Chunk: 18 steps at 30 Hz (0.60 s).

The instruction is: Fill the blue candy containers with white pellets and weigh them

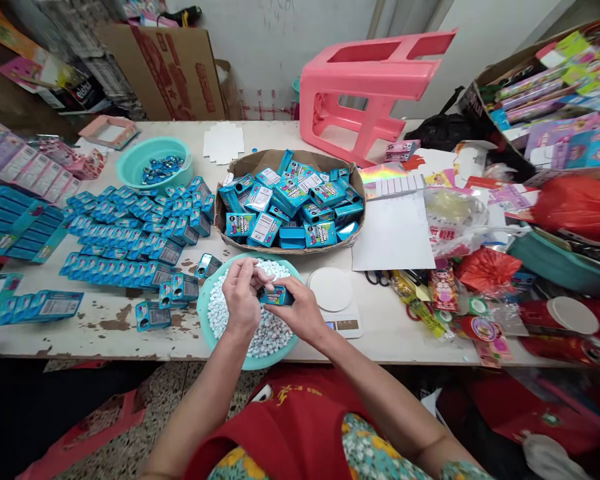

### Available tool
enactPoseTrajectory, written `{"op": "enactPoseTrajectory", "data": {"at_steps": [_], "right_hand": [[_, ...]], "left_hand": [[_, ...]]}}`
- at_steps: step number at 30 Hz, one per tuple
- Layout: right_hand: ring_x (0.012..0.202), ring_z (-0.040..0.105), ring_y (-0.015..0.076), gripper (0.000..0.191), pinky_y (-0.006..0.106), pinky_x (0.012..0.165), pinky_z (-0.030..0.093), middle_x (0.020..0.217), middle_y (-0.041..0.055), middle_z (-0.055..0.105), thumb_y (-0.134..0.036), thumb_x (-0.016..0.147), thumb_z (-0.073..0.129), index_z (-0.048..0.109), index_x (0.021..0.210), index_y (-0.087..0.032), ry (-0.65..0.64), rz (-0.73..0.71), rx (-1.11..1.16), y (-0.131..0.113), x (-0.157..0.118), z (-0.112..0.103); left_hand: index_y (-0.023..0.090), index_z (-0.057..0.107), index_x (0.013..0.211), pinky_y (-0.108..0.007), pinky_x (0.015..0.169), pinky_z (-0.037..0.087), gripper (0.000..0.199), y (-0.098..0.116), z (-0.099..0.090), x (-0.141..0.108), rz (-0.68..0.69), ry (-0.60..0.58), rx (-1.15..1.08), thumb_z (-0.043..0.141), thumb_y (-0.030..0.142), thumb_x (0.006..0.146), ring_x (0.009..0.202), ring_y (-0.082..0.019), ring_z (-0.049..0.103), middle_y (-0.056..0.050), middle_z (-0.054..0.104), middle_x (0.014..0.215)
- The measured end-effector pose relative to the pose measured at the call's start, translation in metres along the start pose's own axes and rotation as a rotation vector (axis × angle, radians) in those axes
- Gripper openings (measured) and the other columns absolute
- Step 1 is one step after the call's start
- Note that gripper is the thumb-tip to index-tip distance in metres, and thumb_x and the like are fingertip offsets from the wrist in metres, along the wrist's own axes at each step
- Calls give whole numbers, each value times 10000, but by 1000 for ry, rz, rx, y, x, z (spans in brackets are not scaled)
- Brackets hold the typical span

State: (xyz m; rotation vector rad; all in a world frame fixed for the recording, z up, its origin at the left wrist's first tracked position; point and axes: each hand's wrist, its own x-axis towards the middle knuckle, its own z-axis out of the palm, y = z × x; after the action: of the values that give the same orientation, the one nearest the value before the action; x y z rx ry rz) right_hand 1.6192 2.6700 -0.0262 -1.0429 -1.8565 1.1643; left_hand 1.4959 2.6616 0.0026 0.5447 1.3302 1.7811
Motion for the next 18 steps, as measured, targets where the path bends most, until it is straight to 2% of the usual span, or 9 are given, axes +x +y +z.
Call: {"op": "enactPoseTrajectory", "data": {"at_steps": [3, 5, 8, 10, 12, 14, 18], "right_hand": [[967, 598, 214, 335, 351, 860, 483, 998, 41, 639, -315, 705, 756, 631, 1006, -240, 9, 16, 114, 2, -8, -15], [994, 591, 219, 344, 362, 878, 482, 1020, 48, 625, -341, 706, 759, 637, 1014, -247, 63, 34, 149, 6, -18, -27], [964, 594, 217, 331, 358, 844, 496, 992, 47, 610, -352, 710, 757, 646, 1007, -256, 115, 94, 123, 17, -31, -41], [943, 596, 214, 330, 349, 825, 500, 984, 45, 605, -349, 715, 752, 643, 1013, -256, 120, 124, 106, 25, -37, -45], [934, 597, 212, 328, 344, 814, 499, 982, 44, 603, -345, 722, 745, 638, 1017, -252, 133, 137, 90, 31, -40, -45], [920, 599, 211, 318, 342, 800, 499, 970, 43, 606, -344, 725, 741, 637, 1010, -246, 143, 151, 69, 36, -40, -41], [910, 599, 210, 302, 341, 790, 496, 954, 43, 613, -348, 727, 736, 640, 992, -237, 140, 171, 37, 42, -42, -34]], "left_hand": [[198, 544, 866, -308, 673, 512, 260, -13, -22, 14, 149, 97, 115, 510, 455, 840, 602, -131, 580, 0, 578, 687], [202, 576, 859, -336, 755, 496, 270, -33, -43, 28, 222, 82, 411, 503, 462, 840, 748, -170, 599, -30, 614, 783], [215, 638, 934, -388, 934, 403, 266, -70, -69, 40, 252, -188, 971, 514, 430, 839, 1033, -237, 547, -80, 637, 1042], [239, 632, 1060, -423, 993, 332, 319, -89, -75, 38, 290, -341, 1239, 518, 438, 838, 1153, -272, 469, -92, 587, 1194], [253, 614, 1113, -444, 974, 318, 380, -99, -74, 32, 332, -383, 1444, 536, 482, 821, 1159, -301, 436, -98, 564, 1219], [246, 621, 1070, -441, 910, 340, 378, -102, -71, 26, 359, -387, 1591, 522, 511, 820, 1087, -311, 452, -106, 582, 1136], [211, 629, 937, -374, 792, 374, 304, -104, -71, 22, 417, -405, 1696, 415, 423, 889, 951, -277, 492, -118, 576, 965]]}}
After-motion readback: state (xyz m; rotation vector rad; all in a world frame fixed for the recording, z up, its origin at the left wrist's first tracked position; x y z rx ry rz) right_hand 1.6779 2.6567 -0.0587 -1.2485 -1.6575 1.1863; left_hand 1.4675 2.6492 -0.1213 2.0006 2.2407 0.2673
